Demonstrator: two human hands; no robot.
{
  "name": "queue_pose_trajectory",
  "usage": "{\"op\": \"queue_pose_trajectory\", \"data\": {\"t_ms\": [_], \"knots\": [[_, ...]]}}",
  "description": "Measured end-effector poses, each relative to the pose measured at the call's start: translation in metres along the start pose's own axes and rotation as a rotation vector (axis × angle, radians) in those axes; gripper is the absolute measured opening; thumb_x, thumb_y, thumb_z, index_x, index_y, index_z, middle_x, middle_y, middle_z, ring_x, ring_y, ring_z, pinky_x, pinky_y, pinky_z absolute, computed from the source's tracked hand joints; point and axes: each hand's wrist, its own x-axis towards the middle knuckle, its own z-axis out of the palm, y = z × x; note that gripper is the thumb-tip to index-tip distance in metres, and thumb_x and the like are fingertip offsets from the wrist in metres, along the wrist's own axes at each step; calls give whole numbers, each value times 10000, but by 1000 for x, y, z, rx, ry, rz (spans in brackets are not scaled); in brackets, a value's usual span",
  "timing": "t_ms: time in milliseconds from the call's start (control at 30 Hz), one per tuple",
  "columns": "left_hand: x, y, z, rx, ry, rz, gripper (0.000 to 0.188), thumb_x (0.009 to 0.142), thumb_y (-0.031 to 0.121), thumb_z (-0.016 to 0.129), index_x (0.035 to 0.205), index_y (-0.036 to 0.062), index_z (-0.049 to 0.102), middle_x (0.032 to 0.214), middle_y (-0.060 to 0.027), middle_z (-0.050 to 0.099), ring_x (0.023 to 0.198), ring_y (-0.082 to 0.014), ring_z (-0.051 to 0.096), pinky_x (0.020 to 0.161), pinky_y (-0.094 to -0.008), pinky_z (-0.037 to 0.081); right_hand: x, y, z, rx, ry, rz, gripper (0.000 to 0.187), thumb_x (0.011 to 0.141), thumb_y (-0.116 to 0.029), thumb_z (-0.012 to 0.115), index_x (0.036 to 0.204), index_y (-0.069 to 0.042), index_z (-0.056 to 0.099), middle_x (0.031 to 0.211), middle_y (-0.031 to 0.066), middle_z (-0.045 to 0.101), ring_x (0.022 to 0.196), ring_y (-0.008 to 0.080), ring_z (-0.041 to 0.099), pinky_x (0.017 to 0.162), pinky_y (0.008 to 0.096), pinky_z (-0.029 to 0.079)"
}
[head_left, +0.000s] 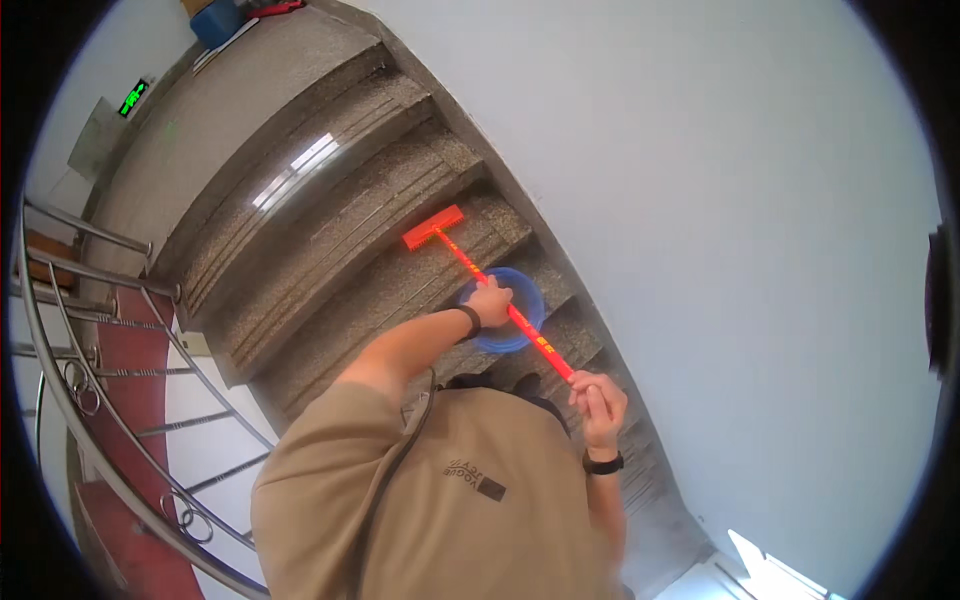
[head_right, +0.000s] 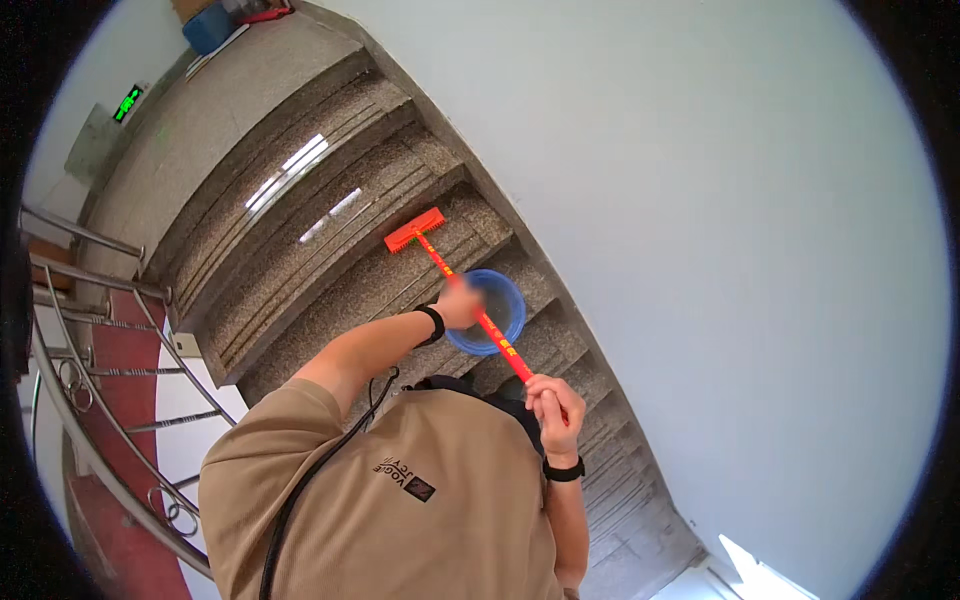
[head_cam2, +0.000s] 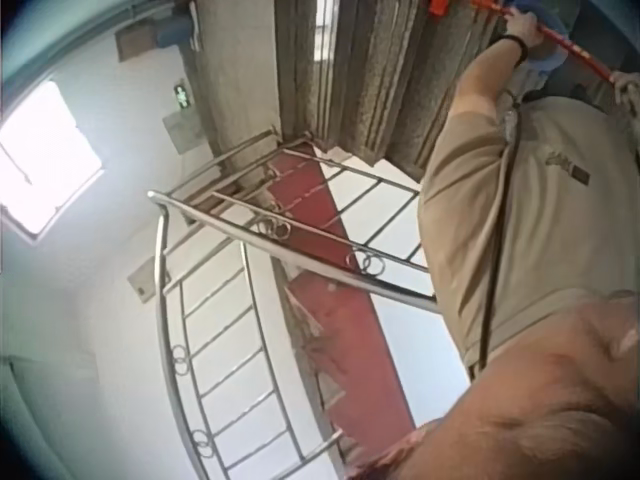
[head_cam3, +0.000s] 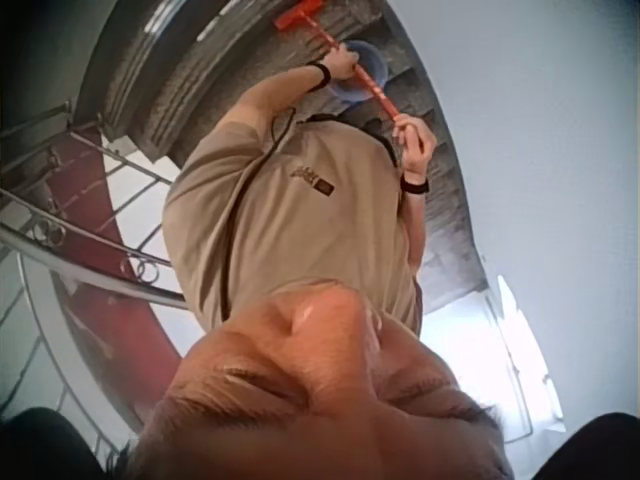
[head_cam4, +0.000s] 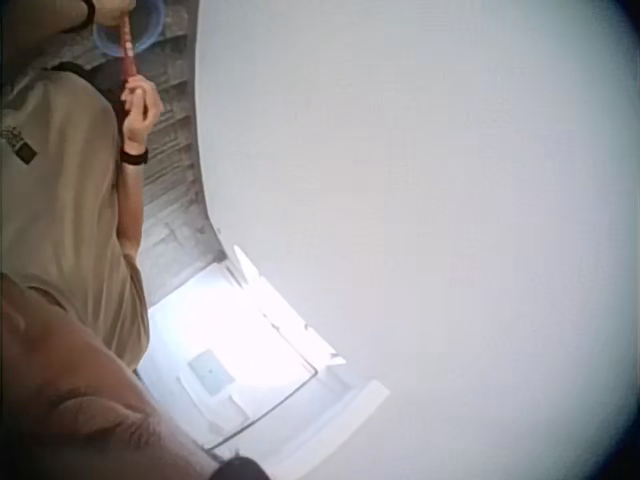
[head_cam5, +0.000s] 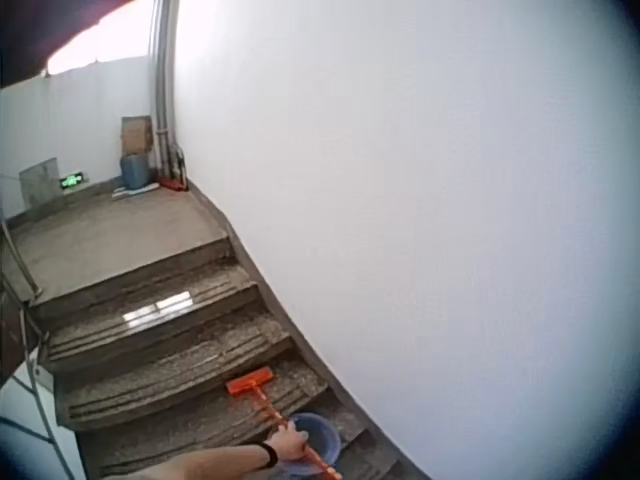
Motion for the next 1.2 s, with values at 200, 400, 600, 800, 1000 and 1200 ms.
{"op": "queue_pose_trajectory", "data": {"t_ms": [200, 400, 600, 800, 1000, 1200], "knots": [[-6, 68, 26, -32, 15, 44, 386, 837, 280, 691, 1141, 44, 665, 1344, -500, 374, 1122, -670, 499, 918, -572, 528, -26, -34, -48, -34, 105, 14, 227, 954, -83, 485, 898, 67, 646, 932, 217, 688, 543, 97, 473, 530, 233, 352], [-22, 130, 29, -93, -30, 67, 360, 843, 262, 685, 1119, 33, 672, 1223, -414, 448, 1012, -585, 554, 825, -568, 542, -36, -65, -87, -30, 45, -166, 203, 955, -33, 482, 859, 73, 626, 851, 195, 665, 553, 112, 496, 533, 239, 396], [-9, 113, 16, -84, 5, 31, 380, 849, 288, 694, 1116, 24, 639, 1240, -414, 437, 1070, -578, 549, 839, -552, 551, -25, -57, -74, -111, 103, 31, 249, 992, -111, 458, 887, 54, 613, 690, 101, 593, 551, 133, 480, 680, 319, 480], [33, 67, 7, -59, 124, -58, 468, 827, 309, 734, 1170, 16, 611, 1281, -433, 437, 1151, -609, 530, 887, -545, 553, 22, -6, -63, -30, -8, -32, 212, 1006, -44, 459, 939, 53, 635, 975, 147, 686, 606, 81, 509, 546, 218, 383], [17, 87, 15, -119, 236, -9, 462, 809, 298, 749, 1116, -2, 579, 1218, -422, 461, 1090, -578, 542, 842, -566, 547, 26, -14, -65, -46, -32, -85, 213, 1010, -53, 465, 944, 48, 641, 882, 110, 662, 599, 88, 496, 579, 248, 424], [-30, 153, 26, -203, 287, 128, 462, 775, 246, 750, 1120, 11, 551, 1182, -410, 447, 1087, -573, 514, 840, -571, 530, -5, -50, -92, -7, 56, -84, 225, 973, -4, 421, 915, 80, 621, 954, 203, 694, 553, 84, 482, 542, 232, 414]]}}
